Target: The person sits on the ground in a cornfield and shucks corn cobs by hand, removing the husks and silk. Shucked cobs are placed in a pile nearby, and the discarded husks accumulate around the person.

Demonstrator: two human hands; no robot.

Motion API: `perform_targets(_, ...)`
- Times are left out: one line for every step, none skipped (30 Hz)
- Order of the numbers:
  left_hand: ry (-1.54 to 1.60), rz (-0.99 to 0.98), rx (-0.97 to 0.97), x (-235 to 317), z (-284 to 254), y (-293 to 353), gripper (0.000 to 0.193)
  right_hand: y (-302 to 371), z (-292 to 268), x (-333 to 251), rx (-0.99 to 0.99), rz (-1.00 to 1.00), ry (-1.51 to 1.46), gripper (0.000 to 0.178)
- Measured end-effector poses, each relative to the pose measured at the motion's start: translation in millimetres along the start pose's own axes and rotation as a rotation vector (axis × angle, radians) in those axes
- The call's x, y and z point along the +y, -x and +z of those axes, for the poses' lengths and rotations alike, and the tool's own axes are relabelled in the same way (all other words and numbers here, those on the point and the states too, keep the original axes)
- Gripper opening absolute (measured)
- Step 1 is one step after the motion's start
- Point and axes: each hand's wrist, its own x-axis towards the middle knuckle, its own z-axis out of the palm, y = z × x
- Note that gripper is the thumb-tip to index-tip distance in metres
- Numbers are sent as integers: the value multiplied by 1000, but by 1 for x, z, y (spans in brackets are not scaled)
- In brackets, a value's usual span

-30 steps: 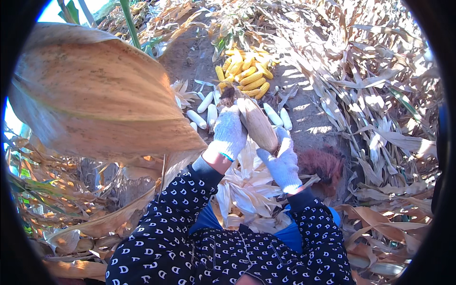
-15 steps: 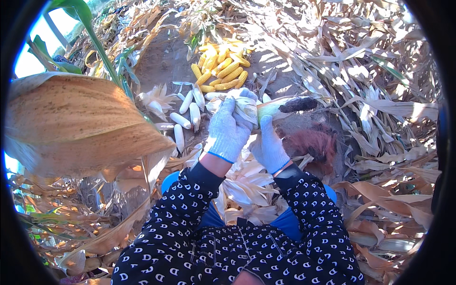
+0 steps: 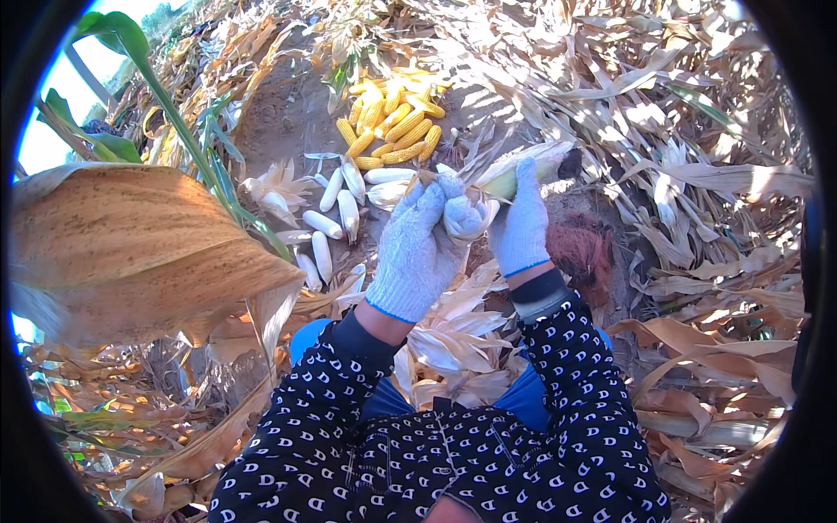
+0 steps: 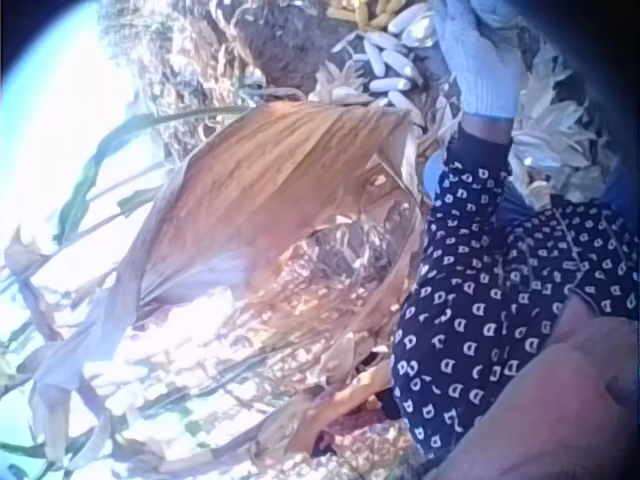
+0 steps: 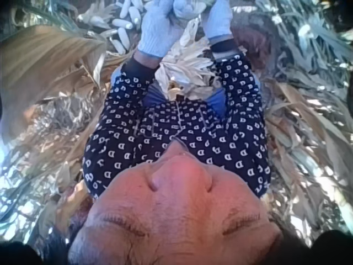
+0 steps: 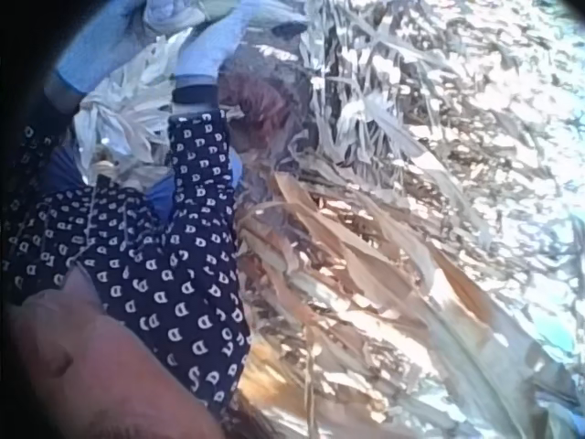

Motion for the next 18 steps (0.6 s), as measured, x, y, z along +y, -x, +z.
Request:
perform_targets(-8, -11, -18, 0, -2, 4, 13, -3, 3, -12, 52, 2, -52, 59)
perform_targets(-17, -23, -37, 1, -4, 8, 13, -7, 3, -20, 50, -3, -63, 62)
perform_targets(-25, -34, -54, 2, -6, 11, 13, -11, 2, -22, 40, -14, -69, 62)
perform_targets(-34, -57, -25, 3, -8, 12, 12, -15, 0, -24, 30, -26, -78, 61)
perform_targets(-41, -65, -31, 4, -8, 14, 12, -18, -2, -26, 19, -37, -86, 61)
perform_targets(-48, -73, -36, 5, -7, 16, 13, -19, -5, -28, -3, -46, -108, 61)
perform_targets(-54, -75, -38, 6, -5, 18, 13, -18, -4, -29, 8, -57, -95, 60)
perform_targets(-68, -77, 2, 6, 1, 22, 14, -18, -1, -31, 18, -68, -81, 59)
perform_targets(-75, -94, -40, 6, -1, 24, 11, -18, 1, -32, 28, -79, -67, 59)
perform_targets(-81, -111, -85, 7, -4, 25, 10, -18, 1, -34, 8, -100, -78, 56)
perform_targets(-86, -128, -130, 8, -8, 26, 9, -19, 1, -36, 10, -101, -75, 55)
perform_targets(-100, -131, -176, 9, -10, 26, 9, -19, 1, -37, 12, -102, -72, 54)
perform_targets(-116, -131, -219, 10, -13, 26, 10, -20, 1, -38, 13, -99, -71, 53)
perform_targets(-131, -131, -262, 11, -16, 25, 10, -21, 0, -39, -6, -102, -49, 55)
perform_targets(-139, -100, -242, 11, -18, 22, 12, -22, -1, -39, -26, -104, -26, 57)
perform_targets(-144, -66, -220, 11, -22, 20, 14, -23, -2, -39, -46, -103, -1, 59)
perform_targets(-149, -32, -198, 11, -26, 17, 16, -26, -7, -41, -49, -169, 82, 59)
perform_targets(-223, 12, -164, 15, -31, 11, 20, -30, -13, -44, -52, -234, 165, 58)
